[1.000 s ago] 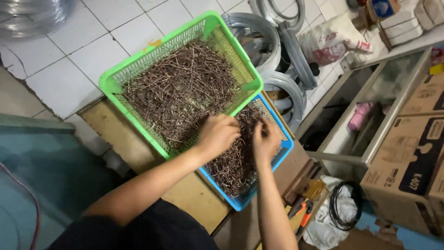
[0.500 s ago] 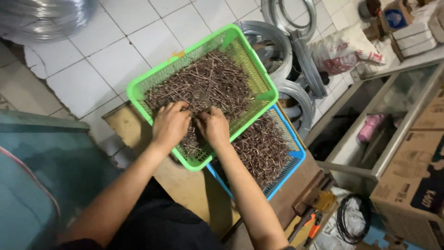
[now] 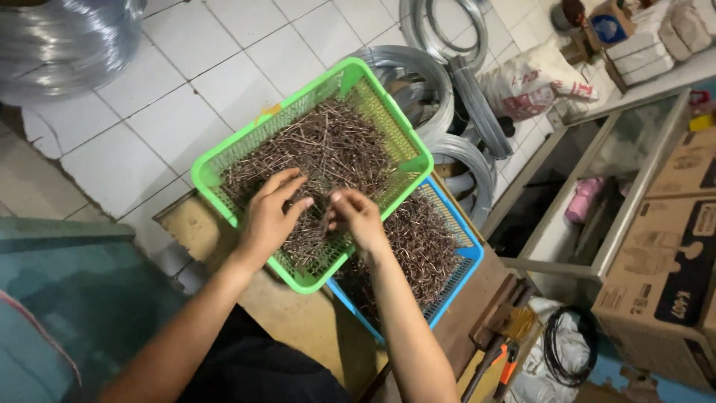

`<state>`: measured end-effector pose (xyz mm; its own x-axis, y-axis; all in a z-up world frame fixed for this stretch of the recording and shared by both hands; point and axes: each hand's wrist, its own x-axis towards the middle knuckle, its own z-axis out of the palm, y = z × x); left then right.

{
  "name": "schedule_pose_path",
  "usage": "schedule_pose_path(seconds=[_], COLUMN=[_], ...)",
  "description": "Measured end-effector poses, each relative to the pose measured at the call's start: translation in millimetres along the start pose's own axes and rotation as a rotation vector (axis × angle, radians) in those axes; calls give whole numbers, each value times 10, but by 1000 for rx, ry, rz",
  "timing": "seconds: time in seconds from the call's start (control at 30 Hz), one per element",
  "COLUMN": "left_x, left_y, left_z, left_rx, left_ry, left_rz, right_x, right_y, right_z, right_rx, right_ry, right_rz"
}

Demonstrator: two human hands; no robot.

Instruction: Manually bending metal wires into hooks using a specialized jig on a workbench and sorting them into plastic baskets.

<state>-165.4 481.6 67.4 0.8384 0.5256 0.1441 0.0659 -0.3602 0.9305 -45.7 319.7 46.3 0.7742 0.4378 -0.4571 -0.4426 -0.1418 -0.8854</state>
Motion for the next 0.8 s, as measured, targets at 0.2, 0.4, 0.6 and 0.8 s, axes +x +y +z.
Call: schedule_pose_path(seconds=[0.2,0.4,0.6,0.8], left_x=[3,3,-123,-337], left_y=[125,-27,338,549], left_z=[117,504,763,1145], left_rx=[-316,-505,-677,-593], left_ry=[-170,-208,-137,-287], left_rz=[-269,-371,-346,-213], right_x=[-220,-530,-1066,-1303], right_y=[-185,-252,-86,178], right_z=[25,-143,-418,-1159], right_rx=[-66,106,-157,-337], right_ry=[-126,-66,126,411], right_rz=[17,-100,-270,-274])
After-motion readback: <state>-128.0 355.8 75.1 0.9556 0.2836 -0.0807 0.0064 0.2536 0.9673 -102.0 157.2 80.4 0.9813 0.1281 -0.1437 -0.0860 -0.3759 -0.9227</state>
